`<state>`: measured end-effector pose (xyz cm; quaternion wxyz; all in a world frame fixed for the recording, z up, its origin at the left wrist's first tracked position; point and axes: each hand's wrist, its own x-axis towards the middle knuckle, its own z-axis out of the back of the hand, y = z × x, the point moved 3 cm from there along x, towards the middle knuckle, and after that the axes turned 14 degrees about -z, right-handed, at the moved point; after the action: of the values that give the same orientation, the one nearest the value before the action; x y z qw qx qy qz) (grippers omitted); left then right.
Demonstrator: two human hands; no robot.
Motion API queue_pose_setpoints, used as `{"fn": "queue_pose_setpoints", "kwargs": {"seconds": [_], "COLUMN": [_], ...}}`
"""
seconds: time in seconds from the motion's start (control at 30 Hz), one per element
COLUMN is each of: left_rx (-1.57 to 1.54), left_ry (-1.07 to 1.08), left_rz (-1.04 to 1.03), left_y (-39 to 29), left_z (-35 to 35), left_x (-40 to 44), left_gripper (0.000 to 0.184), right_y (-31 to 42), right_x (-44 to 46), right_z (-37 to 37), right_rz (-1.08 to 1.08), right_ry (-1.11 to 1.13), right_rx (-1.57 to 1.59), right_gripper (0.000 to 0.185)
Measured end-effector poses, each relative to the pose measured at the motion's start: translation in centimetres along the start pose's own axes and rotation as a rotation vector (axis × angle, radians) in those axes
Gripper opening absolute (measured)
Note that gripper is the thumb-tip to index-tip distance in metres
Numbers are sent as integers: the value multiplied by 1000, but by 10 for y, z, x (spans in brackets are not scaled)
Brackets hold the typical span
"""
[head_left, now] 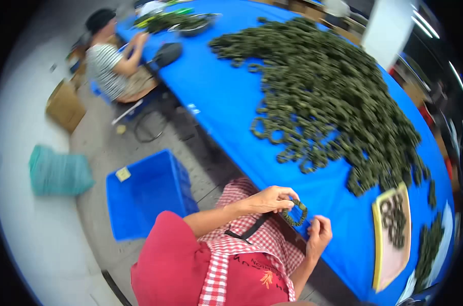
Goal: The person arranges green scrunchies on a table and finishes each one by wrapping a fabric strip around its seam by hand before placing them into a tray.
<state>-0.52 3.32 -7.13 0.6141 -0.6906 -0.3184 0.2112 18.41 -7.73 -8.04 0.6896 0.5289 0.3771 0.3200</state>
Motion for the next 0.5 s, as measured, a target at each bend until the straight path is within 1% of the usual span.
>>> {"fn": "queue_pose_setpoints", "kwargs": {"seconds": [0.03, 0.07, 0.1, 0.17, 0.2, 0.27, 0.33, 0.4, 0.43, 0.5], "left_rx": [27, 44, 127, 283, 262, 316, 224, 114, 110, 108], "left_ry": [-38, -49, -109, -272, -386, -623, -820, -891, -908, -933], "left_rz": [10, 24, -6, -52, -55, -205, -339, -468, -480, -407], "left_y": [1, 0, -7, -24, -38, -69, -93, -102, -102, -88], "left_z": [17, 26, 41, 82, 105, 151, 201, 254, 275, 317], "left_x": [-3, -2, -3, -10, -15, -30, -46, -57, -59, -61], "left_gripper": [24, 25, 26, 28, 31, 32, 36, 39, 40, 38], "right_y": [1, 5, 11, 12, 11, 13, 16, 19, 20, 23], "right_x": [7, 10, 10, 13, 13, 12, 3, -12, -16, -21], "right_z": [-8, -5, -1, 8, 11, 11, 8, 3, 2, 2], "right_rz": [9, 18, 23, 33, 25, 60, 80, 76, 58, 97], "right_ry": [60, 66, 55, 12, 5, 25, 33, 0, -19, 5], "right_rx": [-10, -14, -13, -5, -6, -31, -63, -117, -123, -174], "right_gripper": [7, 7, 6, 6, 6, 6, 6, 6, 6, 9]}}
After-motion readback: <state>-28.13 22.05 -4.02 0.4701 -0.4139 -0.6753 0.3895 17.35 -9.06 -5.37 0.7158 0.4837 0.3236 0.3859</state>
